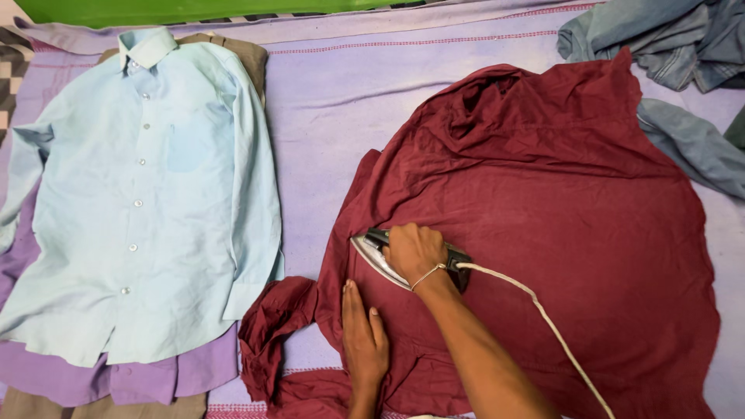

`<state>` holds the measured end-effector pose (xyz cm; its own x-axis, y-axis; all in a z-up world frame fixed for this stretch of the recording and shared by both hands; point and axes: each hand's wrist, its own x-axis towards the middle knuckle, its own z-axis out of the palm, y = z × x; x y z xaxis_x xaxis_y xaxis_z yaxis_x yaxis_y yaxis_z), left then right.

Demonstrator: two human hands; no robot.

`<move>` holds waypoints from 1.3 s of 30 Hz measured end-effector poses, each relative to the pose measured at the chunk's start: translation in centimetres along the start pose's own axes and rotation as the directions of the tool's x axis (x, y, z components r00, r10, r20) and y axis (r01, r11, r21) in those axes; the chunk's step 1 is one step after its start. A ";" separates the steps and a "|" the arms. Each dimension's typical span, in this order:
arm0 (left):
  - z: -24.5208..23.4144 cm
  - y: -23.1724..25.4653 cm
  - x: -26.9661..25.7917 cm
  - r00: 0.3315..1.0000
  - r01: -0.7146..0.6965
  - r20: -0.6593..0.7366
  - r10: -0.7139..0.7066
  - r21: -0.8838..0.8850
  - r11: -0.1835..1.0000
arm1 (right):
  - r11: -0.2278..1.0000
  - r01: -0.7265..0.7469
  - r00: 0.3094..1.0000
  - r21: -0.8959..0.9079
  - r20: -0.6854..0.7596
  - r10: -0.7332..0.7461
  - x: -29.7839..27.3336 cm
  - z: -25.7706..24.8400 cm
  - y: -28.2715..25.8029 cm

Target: The person irons a maroon shirt laid out on a bed. They use an electric iron to smooth the fabric, moving it back and forth across the shirt's body and sleeves while holding the garment flat with their other hand.

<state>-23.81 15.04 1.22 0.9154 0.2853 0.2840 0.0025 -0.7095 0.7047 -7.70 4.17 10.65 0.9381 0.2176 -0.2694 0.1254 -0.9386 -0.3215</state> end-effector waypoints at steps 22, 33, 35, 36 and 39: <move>0.9 1.0 0.5 0.997 -0.070 0.048 0.060 0.237 0.969 | 0.921 0.256 0.939 0.294 0.149 -0.309 0.3 -0.7 4.6; 0.8 0.8 0.1 0.997 -0.070 0.051 0.061 0.222 0.972 | 0.963 -0.106 0.994 0.250 0.048 0.097 -1.2 -1.2 5.2; 0.9 0.9 0.1 0.997 -0.064 0.052 0.053 0.224 0.972 | 0.965 -0.092 0.996 0.245 0.005 0.094 -0.3 -1.0 5.2; 1.1 1.0 0.1 0.997 -0.065 0.049 0.055 0.230 0.971 | 0.967 -0.083 0.996 0.241 -0.018 0.090 0.3 -1.1 5.2; 0.9 0.8 0.2 0.996 -0.083 0.056 0.071 0.244 0.966 | 0.962 -0.075 0.994 0.263 -0.052 0.092 1.9 -1.2 5.1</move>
<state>-23.23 13.94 1.30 0.9344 0.1976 0.2963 0.0252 -0.8665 0.4985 -4.85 -0.50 9.59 0.9611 0.1163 -0.2504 -0.0349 -0.8486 -0.5279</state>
